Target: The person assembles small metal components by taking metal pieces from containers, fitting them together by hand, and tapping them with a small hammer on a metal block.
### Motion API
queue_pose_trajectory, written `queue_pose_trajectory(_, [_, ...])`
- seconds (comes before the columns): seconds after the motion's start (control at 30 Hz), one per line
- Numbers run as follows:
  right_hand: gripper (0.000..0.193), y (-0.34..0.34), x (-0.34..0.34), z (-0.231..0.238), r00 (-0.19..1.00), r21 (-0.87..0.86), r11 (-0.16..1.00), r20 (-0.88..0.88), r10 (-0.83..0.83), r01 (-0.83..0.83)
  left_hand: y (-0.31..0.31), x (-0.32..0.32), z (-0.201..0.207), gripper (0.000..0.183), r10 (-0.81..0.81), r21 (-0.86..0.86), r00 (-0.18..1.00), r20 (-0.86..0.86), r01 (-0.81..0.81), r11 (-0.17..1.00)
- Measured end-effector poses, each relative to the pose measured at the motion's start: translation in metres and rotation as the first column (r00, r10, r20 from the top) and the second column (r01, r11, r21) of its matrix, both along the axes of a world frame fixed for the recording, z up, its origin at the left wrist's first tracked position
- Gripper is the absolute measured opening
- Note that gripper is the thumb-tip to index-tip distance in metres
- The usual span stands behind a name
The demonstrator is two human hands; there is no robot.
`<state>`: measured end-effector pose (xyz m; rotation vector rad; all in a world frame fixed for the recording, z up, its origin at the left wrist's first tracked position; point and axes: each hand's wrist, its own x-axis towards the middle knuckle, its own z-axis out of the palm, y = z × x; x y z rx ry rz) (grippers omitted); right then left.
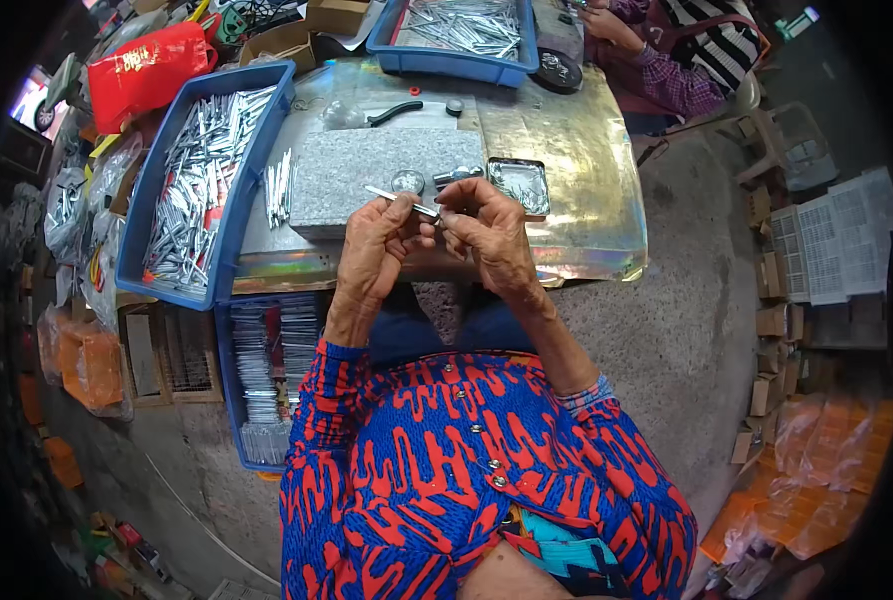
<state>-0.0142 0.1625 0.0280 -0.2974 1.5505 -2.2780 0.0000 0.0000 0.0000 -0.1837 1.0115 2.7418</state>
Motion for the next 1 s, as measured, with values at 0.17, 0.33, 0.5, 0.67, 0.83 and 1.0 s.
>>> queue_pose_trajectory(0.17, [0.016, -0.008, 0.006, -0.002, 0.900, 0.334, 0.913, -0.429, -0.072, 0.232, 0.007, 0.005, 0.016, 0.017, 0.107, -0.429, 0.970, -0.218, -0.193, 0.883])
queue_pose_trajectory(0.33, [0.018, -0.011, 0.008, -0.003, 0.887, 0.316, 0.914, -0.453, -0.092, 0.256, 0.010, 0.005, 0.016, 0.018, 0.143, -0.440, 0.959, -0.243, -0.241, 0.865])
queue_pose_trajectory(0.5, [0.020, -0.015, 0.002, -0.013, 0.920, 0.239, 0.941, -0.365, -0.142, 0.240, 0.013, 0.003, 0.017, 0.015, 0.145, -0.503, 0.944, -0.296, -0.283, 0.816])
queue_pose_trajectory(0.67, [0.025, -0.025, -0.001, -0.016, 0.956, 0.159, 0.963, -0.235, -0.178, 0.219, 0.005, -0.009, 0.013, 0.011, 0.148, -0.625, 0.901, -0.408, -0.394, 0.674])
queue_pose_trajectory(0.83, [0.028, -0.027, -0.010, -0.020, 0.960, 0.130, 0.983, -0.263, -0.092, 0.130, -0.004, -0.026, 0.009, 0.007, 0.197, -0.590, 0.879, -0.434, -0.443, 0.675])
queue_pose_trajectory(1.0, [0.028, -0.015, -0.018, -0.029, 0.968, 0.035, 0.983, -0.185, -0.168, 0.178, -0.010, -0.044, -0.005, 0.007, 0.188, -0.646, 0.865, -0.465, -0.477, 0.595])
